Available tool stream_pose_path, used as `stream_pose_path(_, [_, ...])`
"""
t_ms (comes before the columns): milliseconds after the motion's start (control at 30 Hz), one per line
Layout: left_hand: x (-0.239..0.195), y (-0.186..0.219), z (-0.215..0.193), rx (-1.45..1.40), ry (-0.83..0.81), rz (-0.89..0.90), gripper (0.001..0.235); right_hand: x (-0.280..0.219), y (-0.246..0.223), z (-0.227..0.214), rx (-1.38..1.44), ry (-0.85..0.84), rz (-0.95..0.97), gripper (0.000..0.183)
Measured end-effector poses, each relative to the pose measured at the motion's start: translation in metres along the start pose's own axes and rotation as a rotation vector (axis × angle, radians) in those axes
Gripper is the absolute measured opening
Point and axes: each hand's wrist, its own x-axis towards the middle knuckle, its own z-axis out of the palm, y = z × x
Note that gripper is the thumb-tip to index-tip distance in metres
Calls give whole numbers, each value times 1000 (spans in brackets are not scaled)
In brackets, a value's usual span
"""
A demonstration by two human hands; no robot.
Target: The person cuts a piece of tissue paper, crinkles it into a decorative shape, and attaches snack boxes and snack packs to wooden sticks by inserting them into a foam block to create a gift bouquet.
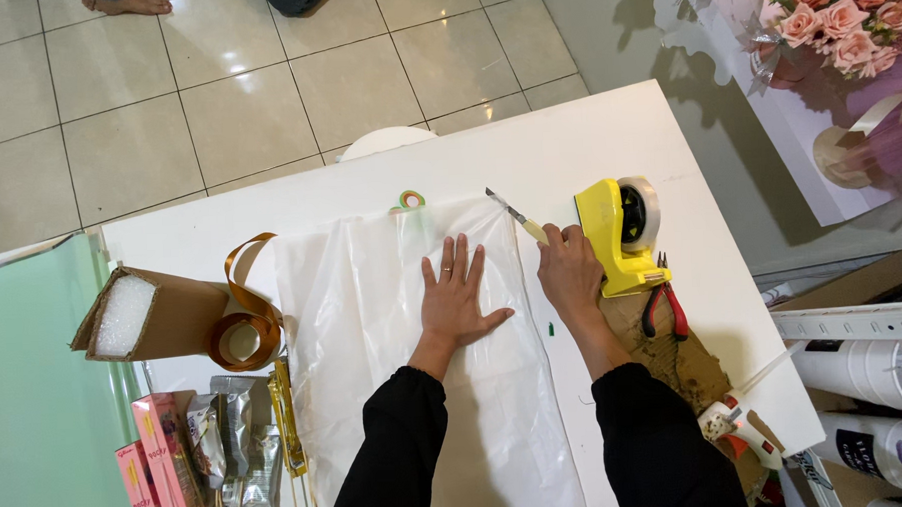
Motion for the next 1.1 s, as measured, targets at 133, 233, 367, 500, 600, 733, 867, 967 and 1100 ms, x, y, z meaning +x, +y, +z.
stream_pose_path(133, [1, -1, 3, -8, 10, -1, 117, -4, 3, 0, 3, -7, 19, 21])
stream_pose_path(233, [2, -2, 6, -14, 29, 6, 117, -7, 2, -2, 23, 2, 23, 20])
stream_pose_path(367, [2, -4, 8, -39, 80, 24, 117, -7, -1, -2, 10, 16, 21, 21])
stream_pose_path(500, [3, -3, 13, -31, 96, 18, 115, -10, -1, -1, 35, 9, 61, 23])
stream_pose_path(600, [3, -1, 11, -25, 92, 15, 116, -12, -1, 1, 61, 17, 44, 22])
stream_pose_path(733, [32, -14, 32, -100, 255, 17, 102, -11, -4, 3, 62, 38, 17, 21])
stream_pose_path(867, [75, -16, 37, -4, 480, 49, 84, -8, 2, 22, 70, 50, 17, 21])
stream_pose_path(967, [80, -10, 24, -44, 306, 45, 101, -6, 1, 29, 78, 43, 27, 20])
stream_pose_path(1100, [77, -3, 10, -9, 138, 12, 106, -1, -4, 33, 107, 35, 34, 22])
